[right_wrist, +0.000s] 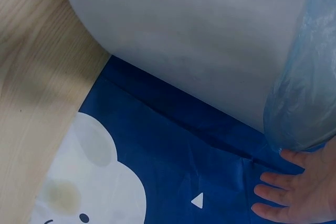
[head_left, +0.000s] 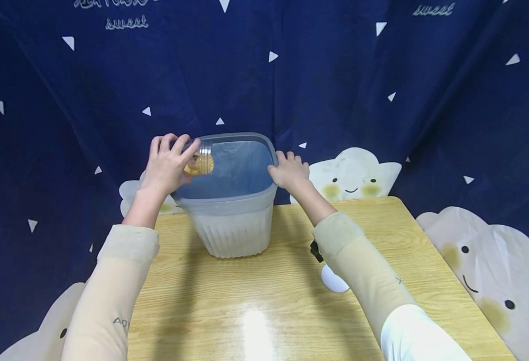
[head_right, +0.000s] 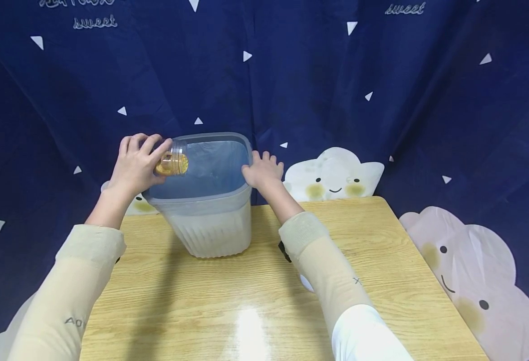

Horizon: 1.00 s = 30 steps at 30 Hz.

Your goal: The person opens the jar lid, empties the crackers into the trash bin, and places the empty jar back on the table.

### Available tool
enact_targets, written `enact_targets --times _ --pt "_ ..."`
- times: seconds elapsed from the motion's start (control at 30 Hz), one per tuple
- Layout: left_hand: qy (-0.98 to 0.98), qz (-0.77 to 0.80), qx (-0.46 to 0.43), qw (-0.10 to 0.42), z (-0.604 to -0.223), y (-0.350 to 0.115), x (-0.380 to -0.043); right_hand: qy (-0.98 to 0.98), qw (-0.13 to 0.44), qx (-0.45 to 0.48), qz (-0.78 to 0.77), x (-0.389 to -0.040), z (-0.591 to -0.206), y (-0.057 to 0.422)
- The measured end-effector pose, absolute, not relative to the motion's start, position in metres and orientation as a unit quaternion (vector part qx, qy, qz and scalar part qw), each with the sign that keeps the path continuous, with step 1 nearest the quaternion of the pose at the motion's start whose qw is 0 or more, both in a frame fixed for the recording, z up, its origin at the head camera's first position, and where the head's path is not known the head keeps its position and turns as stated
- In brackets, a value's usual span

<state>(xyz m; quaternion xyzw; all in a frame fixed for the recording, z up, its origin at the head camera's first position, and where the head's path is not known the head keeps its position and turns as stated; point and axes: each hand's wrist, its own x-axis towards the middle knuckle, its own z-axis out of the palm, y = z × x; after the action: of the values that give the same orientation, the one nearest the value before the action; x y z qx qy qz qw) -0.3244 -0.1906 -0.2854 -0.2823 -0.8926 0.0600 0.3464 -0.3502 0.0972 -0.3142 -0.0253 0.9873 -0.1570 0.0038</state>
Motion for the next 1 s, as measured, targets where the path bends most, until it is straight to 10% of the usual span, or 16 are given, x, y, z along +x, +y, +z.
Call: enact_targets --times 1.0 --pt "-0.857 0.171 -0.357 0.329 -0.2849 -0.1888 -0.3243 0.987 -0.001 -0.027 -0.158 -0.3512 -0.3149 0.0963"
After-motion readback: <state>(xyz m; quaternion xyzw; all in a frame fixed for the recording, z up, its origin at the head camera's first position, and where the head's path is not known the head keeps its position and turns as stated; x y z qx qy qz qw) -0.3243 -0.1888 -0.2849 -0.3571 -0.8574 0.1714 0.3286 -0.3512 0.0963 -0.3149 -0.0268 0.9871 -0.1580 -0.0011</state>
